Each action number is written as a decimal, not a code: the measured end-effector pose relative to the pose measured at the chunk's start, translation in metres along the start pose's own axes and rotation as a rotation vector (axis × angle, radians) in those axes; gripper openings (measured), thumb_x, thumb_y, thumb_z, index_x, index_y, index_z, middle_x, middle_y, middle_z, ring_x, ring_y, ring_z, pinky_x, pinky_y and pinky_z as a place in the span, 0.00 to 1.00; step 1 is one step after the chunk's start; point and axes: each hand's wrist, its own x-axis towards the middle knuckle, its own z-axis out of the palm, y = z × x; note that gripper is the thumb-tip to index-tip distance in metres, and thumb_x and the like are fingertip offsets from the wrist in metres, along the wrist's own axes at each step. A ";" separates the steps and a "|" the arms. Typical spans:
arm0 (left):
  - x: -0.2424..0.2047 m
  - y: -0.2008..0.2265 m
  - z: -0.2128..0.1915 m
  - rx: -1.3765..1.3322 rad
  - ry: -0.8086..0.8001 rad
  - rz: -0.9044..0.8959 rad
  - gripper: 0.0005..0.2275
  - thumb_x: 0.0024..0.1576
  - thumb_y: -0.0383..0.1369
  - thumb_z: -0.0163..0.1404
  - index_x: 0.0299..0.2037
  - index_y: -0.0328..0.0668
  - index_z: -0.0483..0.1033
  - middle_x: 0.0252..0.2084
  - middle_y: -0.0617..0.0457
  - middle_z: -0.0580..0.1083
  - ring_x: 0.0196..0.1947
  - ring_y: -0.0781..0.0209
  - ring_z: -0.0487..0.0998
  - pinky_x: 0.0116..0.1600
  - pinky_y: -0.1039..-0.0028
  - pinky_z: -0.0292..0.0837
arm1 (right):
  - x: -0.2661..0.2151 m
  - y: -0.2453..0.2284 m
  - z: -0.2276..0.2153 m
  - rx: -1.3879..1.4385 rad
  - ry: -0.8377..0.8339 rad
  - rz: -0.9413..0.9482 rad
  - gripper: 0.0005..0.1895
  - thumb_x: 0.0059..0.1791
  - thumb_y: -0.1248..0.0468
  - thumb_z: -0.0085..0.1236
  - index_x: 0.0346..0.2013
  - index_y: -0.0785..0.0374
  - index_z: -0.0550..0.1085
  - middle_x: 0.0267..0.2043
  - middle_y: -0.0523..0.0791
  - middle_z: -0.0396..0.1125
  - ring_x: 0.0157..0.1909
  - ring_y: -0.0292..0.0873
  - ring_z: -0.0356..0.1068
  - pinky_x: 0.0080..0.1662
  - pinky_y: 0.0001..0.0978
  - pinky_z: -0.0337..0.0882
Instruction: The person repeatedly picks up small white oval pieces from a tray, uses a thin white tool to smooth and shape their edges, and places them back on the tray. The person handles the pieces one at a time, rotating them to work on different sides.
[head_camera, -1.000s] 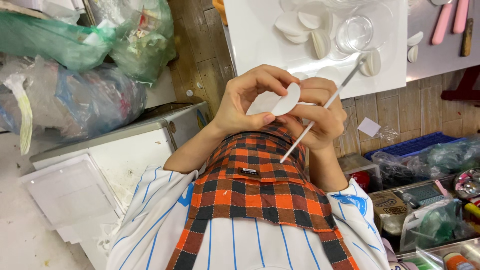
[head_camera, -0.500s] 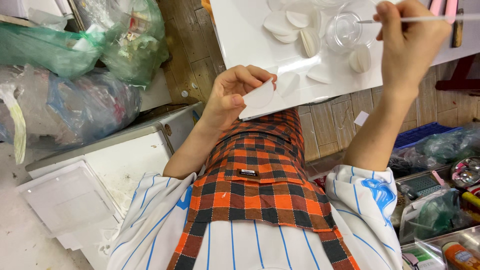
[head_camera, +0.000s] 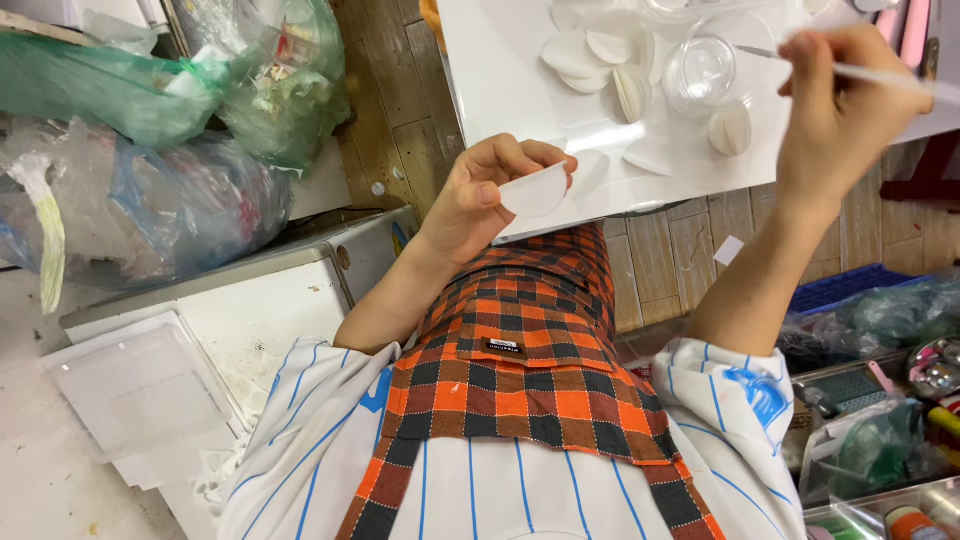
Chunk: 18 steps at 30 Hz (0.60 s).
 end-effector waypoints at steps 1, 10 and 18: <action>0.001 0.000 0.000 -0.023 0.000 -0.006 0.19 0.54 0.41 0.64 0.47 0.33 0.76 0.60 0.35 0.73 0.58 0.48 0.77 0.68 0.58 0.72 | -0.006 -0.008 -0.004 0.125 0.020 0.008 0.08 0.62 0.71 0.57 0.44 0.76 0.78 0.32 0.51 0.72 0.31 0.40 0.72 0.33 0.24 0.67; 0.002 -0.008 0.016 -0.168 -0.081 -0.118 0.18 0.57 0.40 0.63 0.48 0.34 0.75 0.61 0.32 0.73 0.60 0.46 0.77 0.67 0.59 0.73 | -0.031 -0.124 0.029 0.797 -0.072 -0.251 0.21 0.54 0.52 0.60 0.35 0.72 0.75 0.23 0.47 0.68 0.23 0.40 0.69 0.25 0.25 0.68; -0.003 -0.013 0.018 -0.121 -0.100 -0.083 0.19 0.57 0.41 0.65 0.49 0.34 0.76 0.59 0.33 0.73 0.60 0.48 0.76 0.66 0.59 0.74 | -0.029 -0.138 0.044 0.788 -0.117 -0.139 0.21 0.54 0.54 0.64 0.36 0.75 0.76 0.27 0.50 0.70 0.23 0.42 0.71 0.29 0.27 0.70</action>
